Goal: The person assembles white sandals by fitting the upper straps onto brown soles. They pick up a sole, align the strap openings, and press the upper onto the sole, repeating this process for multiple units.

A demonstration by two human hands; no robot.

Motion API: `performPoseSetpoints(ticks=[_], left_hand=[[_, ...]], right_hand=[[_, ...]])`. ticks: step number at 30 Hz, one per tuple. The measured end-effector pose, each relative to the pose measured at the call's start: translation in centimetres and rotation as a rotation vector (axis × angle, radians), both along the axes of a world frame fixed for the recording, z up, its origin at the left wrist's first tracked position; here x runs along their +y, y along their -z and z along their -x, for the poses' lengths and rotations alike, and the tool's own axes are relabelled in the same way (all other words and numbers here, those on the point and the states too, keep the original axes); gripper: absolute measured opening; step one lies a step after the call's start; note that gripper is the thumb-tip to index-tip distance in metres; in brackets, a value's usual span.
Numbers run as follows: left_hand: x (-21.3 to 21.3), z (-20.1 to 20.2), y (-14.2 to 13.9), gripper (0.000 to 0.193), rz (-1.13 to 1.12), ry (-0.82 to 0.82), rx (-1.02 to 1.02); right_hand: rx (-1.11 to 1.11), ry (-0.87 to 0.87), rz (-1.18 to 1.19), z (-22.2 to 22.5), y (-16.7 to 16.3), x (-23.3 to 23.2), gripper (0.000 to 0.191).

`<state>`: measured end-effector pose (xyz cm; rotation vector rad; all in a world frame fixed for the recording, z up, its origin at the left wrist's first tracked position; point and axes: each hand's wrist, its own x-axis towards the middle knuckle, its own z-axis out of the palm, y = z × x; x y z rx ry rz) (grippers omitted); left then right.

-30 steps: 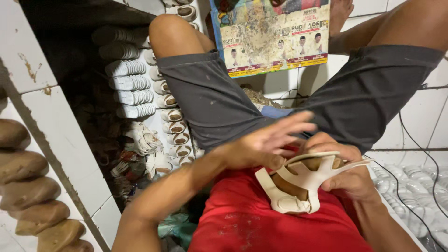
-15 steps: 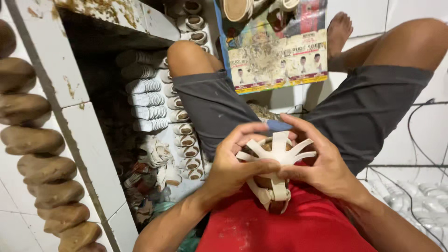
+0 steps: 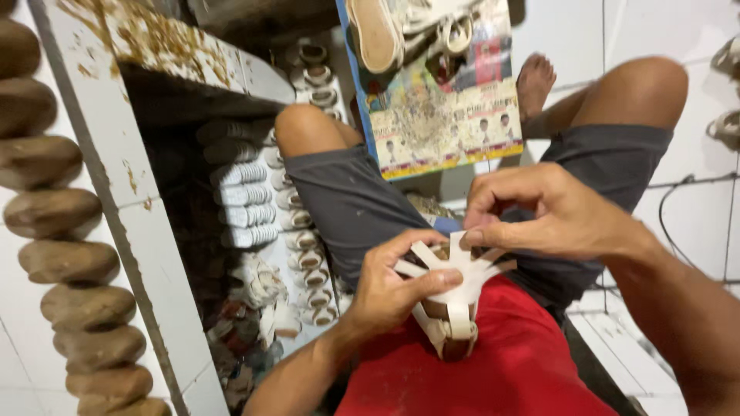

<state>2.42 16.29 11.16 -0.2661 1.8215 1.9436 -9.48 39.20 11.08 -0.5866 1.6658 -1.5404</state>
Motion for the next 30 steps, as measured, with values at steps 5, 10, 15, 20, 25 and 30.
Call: performPoseSetpoints(ticks=[5, 10, 15, 20, 25, 30], left_hand=[[0.0, 0.0, -0.6, 0.041, -0.056, 0.019, -0.055], [-0.3, -0.2, 0.2, 0.040, -0.024, 0.055, -0.009], [-0.8, -1.1, 0.5, 0.037, 0.046, 0.101, 0.071], [0.0, -1.5, 0.4, 0.038, -0.179, -0.038, -0.110], [-0.2, -1.6, 0.3, 0.054, -0.273, -0.067, -0.175], [-1.8, -1.5, 0.3, 0.039, -0.075, 0.192, 0.215]], right_hand=[[-0.021, -0.021, -0.051, 0.1, -1.3, -0.1, 0.012], [-0.031, 0.000, -0.008, -0.7, -0.1, 0.0, 0.009], [-0.423, 0.075, -0.077, -1.7, 3.0, -0.9, 0.010], [-0.745, 0.158, 0.001, -4.3, 5.7, -1.2, 0.010], [-0.820, 0.252, 0.121, -6.6, 7.1, -1.6, 0.006], [-0.389, 0.186, 0.178, -6.7, 6.4, -0.5, 0.007]])
